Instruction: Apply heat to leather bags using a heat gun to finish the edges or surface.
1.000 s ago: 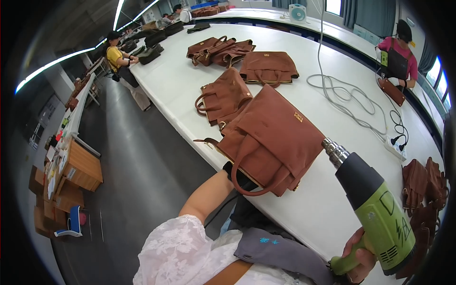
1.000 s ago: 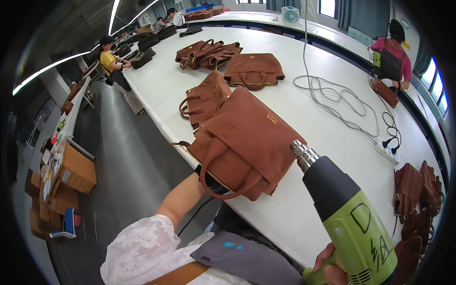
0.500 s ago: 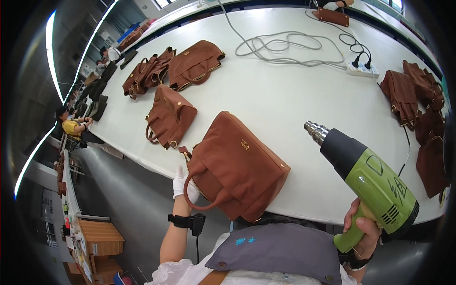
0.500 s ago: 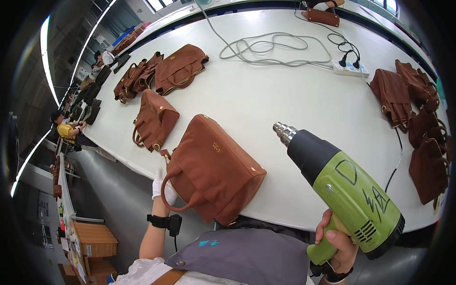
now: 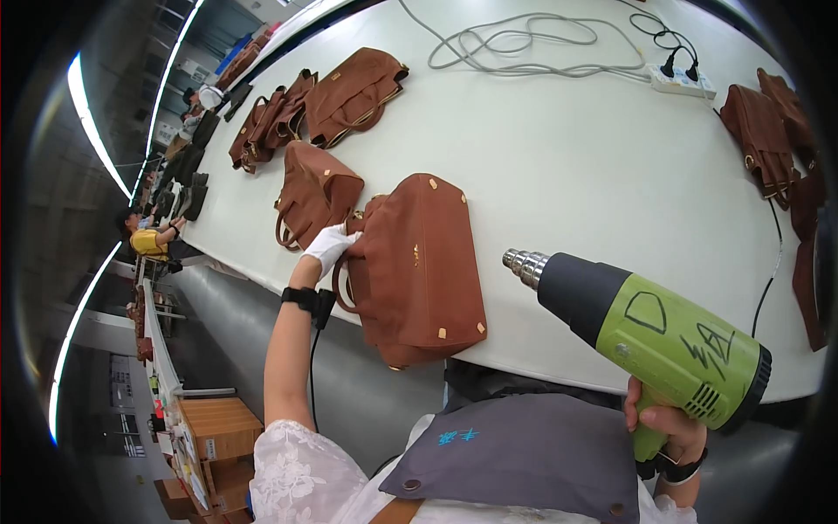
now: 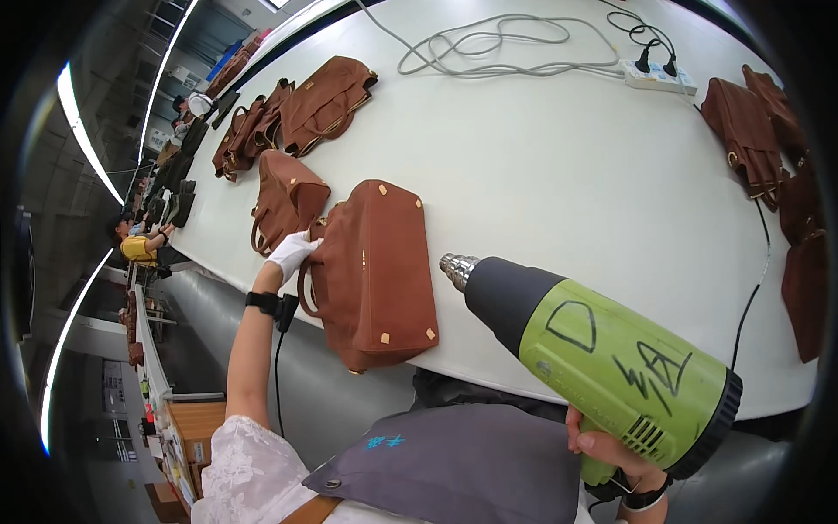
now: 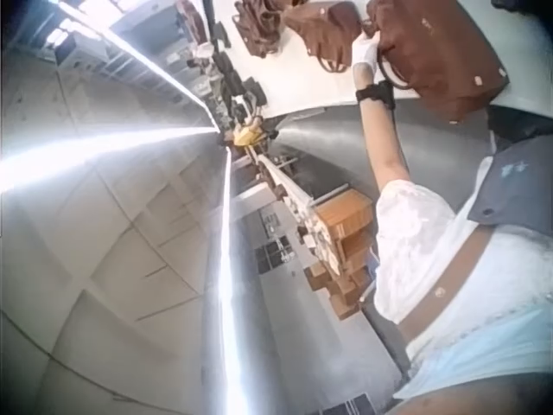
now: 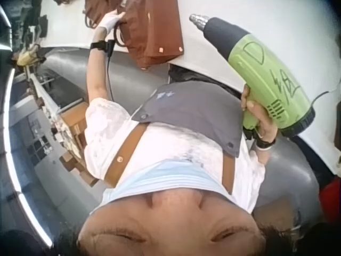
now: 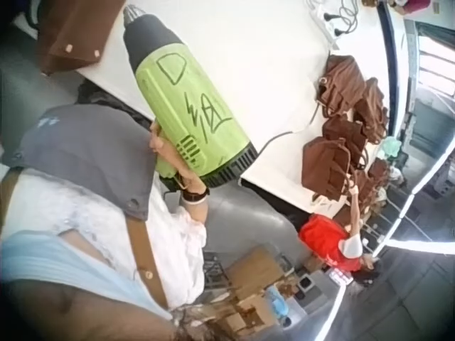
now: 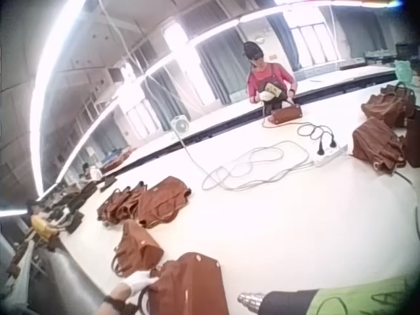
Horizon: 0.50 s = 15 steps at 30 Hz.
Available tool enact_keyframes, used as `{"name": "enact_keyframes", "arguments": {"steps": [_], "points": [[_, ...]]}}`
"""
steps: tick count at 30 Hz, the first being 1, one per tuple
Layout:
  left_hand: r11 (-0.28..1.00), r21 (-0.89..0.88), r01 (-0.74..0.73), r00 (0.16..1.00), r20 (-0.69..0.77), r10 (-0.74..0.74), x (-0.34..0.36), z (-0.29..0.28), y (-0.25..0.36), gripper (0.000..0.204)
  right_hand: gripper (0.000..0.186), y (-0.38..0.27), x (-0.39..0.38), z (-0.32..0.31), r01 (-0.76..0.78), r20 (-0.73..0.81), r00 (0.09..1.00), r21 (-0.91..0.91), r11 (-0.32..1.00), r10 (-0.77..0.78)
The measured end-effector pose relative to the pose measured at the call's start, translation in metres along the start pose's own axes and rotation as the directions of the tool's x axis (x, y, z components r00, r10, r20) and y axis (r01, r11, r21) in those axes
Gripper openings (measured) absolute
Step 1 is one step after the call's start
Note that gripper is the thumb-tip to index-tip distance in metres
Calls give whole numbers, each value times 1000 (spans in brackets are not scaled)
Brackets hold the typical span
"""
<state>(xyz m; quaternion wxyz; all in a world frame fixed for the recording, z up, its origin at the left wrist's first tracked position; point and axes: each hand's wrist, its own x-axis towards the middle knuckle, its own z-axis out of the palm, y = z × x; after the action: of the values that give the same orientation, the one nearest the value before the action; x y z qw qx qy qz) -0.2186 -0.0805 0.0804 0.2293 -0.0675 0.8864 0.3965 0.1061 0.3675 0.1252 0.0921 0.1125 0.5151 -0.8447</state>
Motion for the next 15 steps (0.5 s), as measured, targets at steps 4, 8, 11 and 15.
{"name": "enact_keyframes", "arguments": {"steps": [4, 8, 11, 15], "points": [[997, 41, -59, 991, -121, 63, 17, 9, 0, 31, 52, -3, 2, 13, -22, -60, 998, 49, 999, 25], [994, -88, -68, 954, -298, 39, 13, 12, -7, 36, 46, 1, 6, 9, -83, 56, 995, -81, 993, 87], [973, -216, -78, 946, -324, 4, 3, 9, -22, 39, 43, -6, 7, 22, -140, 64, 987, -119, 983, 148], [983, -83, -166, 864, -493, 104, -25, 10, -48, 41, 55, -1, -1, 29, -29, -142, 989, 9, 1000, 30]]}}
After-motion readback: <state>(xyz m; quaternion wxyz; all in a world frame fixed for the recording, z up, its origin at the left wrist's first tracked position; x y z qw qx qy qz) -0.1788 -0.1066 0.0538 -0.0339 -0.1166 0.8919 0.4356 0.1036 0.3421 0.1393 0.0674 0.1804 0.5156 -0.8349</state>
